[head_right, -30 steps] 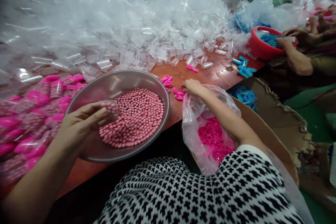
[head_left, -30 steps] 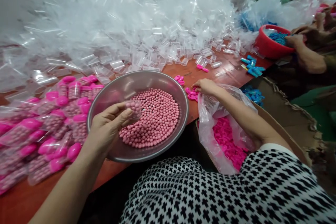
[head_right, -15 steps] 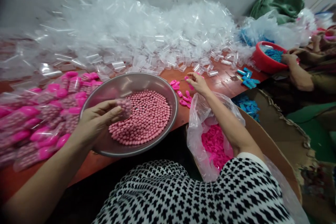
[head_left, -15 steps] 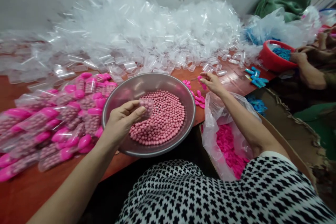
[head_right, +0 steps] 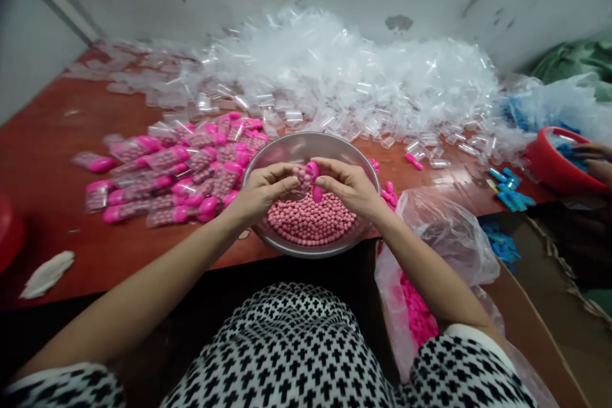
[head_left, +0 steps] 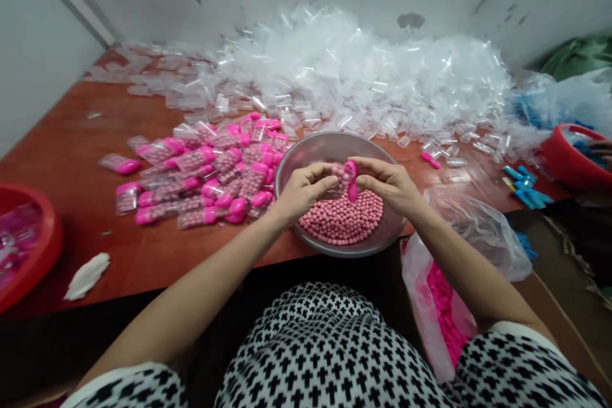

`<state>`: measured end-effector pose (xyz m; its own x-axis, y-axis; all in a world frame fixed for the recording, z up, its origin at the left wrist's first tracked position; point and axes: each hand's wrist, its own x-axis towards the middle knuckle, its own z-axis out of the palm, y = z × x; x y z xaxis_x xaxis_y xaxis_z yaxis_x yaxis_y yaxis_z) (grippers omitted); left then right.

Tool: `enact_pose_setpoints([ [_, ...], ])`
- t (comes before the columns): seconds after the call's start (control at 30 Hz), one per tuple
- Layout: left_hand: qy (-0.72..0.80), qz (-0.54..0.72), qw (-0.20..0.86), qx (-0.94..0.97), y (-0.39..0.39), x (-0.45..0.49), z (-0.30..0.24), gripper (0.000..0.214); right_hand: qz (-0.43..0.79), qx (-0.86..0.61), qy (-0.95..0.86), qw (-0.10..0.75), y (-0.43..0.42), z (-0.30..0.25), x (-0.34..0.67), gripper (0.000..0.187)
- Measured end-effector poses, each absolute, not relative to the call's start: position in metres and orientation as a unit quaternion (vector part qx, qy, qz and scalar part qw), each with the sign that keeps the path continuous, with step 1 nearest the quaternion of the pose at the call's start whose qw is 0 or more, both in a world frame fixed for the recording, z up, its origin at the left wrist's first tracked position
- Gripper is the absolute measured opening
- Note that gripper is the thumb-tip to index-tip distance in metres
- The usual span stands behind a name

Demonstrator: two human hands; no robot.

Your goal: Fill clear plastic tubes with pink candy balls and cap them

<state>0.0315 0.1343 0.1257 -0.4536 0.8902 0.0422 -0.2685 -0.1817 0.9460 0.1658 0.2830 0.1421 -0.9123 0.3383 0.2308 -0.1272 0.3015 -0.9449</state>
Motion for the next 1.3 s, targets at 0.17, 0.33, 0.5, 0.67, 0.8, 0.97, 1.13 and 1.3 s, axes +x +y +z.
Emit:
enact_pose_setpoints([
  [0.17,0.505,0.683,0.380,0.366,0.125,0.024,0.121,0.040,0.590,-0.088,-0.770,0.226,0.288,0.155,0.164,0.036],
  [0.33,0.548,0.651,0.301,0.431,0.123,0.023,0.114,0.037,0.448,-0.052,-0.856,0.252,0.281,0.170,0.163,0.038],
  [0.5,0.558,0.656,0.242,0.447,0.120,0.027,0.110,0.032,0.423,-0.020,-0.885,0.192,0.276,0.170,0.160,0.031],
  [0.67,0.576,0.643,0.165,0.476,0.114,0.032,0.112,0.023,0.395,-0.008,-0.899,0.191,0.268,0.167,0.166,0.030],
  [0.8,0.591,0.624,0.108,0.500,0.111,0.035,0.112,0.018,0.315,0.005,-0.924,0.217,0.261,0.161,0.166,0.018],
  [0.97,0.624,0.634,0.162,0.427,0.112,0.033,0.110,0.020,0.312,0.005,-0.923,0.226,0.265,0.157,0.153,0.019],
  [1.13,0.536,0.731,0.317,0.281,0.120,0.029,0.113,0.045,0.539,-0.044,-0.816,0.203,0.276,0.158,0.157,0.047],
  [1.3,0.524,0.742,0.326,0.261,0.123,0.027,0.113,0.051,0.708,-0.123,-0.667,0.196,0.285,0.146,0.170,0.043],
])
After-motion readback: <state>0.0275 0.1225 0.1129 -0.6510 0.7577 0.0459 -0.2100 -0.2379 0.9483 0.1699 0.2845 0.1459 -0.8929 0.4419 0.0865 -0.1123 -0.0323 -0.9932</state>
